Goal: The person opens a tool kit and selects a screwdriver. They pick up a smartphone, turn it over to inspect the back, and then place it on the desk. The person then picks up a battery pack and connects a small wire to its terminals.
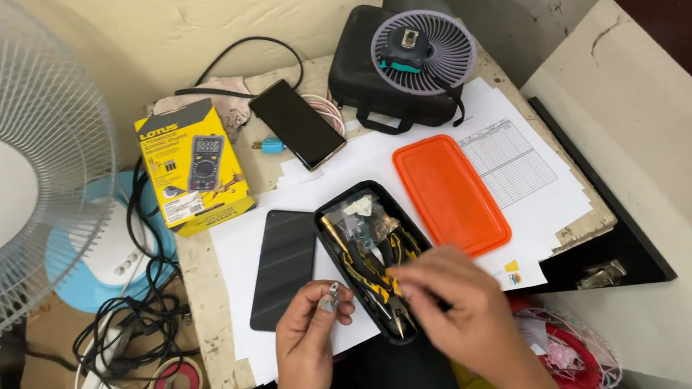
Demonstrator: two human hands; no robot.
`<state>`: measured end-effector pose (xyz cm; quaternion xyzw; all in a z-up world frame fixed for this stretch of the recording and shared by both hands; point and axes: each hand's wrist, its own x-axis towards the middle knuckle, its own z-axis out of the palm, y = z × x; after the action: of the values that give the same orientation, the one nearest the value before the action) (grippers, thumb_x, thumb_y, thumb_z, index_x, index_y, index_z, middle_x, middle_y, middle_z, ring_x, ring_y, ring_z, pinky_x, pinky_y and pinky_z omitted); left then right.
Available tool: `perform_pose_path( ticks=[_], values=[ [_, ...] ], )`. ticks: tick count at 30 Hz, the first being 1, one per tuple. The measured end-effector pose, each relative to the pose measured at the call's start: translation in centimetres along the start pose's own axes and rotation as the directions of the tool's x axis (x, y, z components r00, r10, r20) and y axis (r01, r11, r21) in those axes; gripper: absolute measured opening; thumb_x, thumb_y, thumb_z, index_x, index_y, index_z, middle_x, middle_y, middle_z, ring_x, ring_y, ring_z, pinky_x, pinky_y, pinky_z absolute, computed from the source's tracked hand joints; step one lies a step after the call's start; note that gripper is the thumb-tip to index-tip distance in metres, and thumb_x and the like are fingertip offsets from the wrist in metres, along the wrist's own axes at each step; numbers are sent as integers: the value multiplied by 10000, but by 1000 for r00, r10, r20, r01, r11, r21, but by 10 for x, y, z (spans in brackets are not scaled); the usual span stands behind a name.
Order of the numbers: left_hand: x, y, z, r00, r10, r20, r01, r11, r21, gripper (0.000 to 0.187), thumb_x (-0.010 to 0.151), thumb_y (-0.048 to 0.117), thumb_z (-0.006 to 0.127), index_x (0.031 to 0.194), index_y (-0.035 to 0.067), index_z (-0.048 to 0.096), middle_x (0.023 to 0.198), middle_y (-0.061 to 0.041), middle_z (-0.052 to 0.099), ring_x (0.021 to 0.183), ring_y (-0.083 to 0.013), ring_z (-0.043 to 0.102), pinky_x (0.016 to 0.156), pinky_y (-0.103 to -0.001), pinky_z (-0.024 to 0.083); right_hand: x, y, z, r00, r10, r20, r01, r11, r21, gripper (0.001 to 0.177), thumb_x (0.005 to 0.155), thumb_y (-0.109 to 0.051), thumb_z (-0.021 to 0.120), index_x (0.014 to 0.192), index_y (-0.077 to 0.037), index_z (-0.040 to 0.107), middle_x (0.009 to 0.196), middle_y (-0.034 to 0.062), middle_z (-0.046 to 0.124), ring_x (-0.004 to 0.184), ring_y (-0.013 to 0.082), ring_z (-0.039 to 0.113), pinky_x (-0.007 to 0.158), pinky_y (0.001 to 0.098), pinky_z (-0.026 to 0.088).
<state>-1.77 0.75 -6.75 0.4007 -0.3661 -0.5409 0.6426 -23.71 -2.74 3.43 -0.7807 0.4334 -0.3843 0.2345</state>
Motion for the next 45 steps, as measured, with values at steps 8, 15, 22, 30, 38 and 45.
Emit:
perform_pose_path(
  ticks=[8, 15, 22, 30, 38, 45],
  values=[
    [-1, -2, -2, 1000, -14, 18, 13, 999, 29, 205, 1174, 145, 623, 1167, 12, 778, 1107, -154, 798, 932, -240, 757, 803, -371, 618, 4, 21, -8, 965, 218, -144, -245, 946, -210, 309, 1063, -139, 676, 1307, -120, 865, 1473, 115, 734, 1439, 321, 641, 1176, 537, 592],
    [0, 0, -2, 997, -76, -16, 77, 992, 99, 200, 1166, 177, 641, 1157, 33, 779, 1087, -130, 815, 918, -214, 774, 806, -356, 638, 16, 1, -10, 984, 135, -112, -141, 989, -44, 306, 1058, -22, 669, 1340, 2, 785, 1377, 176, 822, 1346, 297, 752, 1250, 396, 618],
    [1, 16, 4, 999, 8, 33, -15, 975, 224, 248, 1168, 255, 648, 1182, 50, 786, 1014, -72, 772, 923, -158, 749, 826, -322, 664, 10, -32, 36, 971, -224, 80, 231, 968, -101, 354, 1114, -144, 731, 1453, -55, 778, 1402, 155, 801, 1275, 395, 689, 1132, 537, 594],
    [2, 30, 12, 980, 172, 98, -196, 920, 341, 209, 1145, 208, 705, 1167, 55, 846, 1025, -61, 775, 908, -168, 715, 776, -324, 574, 9, -22, 41, 991, -136, 10, 136, 990, -22, 202, 1023, -172, 854, 1204, -82, 856, 1258, 94, 820, 1226, 308, 707, 1062, 459, 619],
    [-1, 32, 18, 981, 184, 54, -189, 887, 422, 202, 1127, 166, 698, 1124, 66, 874, 988, -51, 805, 839, -156, 725, 757, -319, 577, 3, -15, 49, 978, -59, -198, 54, 998, -31, 176, 1017, -103, 840, 1174, -55, 777, 1106, 106, 751, 1026, 232, 756, 947, 354, 622],
    [-2, 19, 25, 932, 361, 17, -327, 823, 464, 130, 1095, 46, 755, 1126, 52, 881, 892, -181, 816, 857, -402, 851, 719, -463, 672, -1, -23, 49, 940, -97, -326, 113, 993, 31, 131, 968, -115, 958, 1066, -97, 872, 967, 59, 797, 872, 274, 820, 805, 370, 655]
  ],
)
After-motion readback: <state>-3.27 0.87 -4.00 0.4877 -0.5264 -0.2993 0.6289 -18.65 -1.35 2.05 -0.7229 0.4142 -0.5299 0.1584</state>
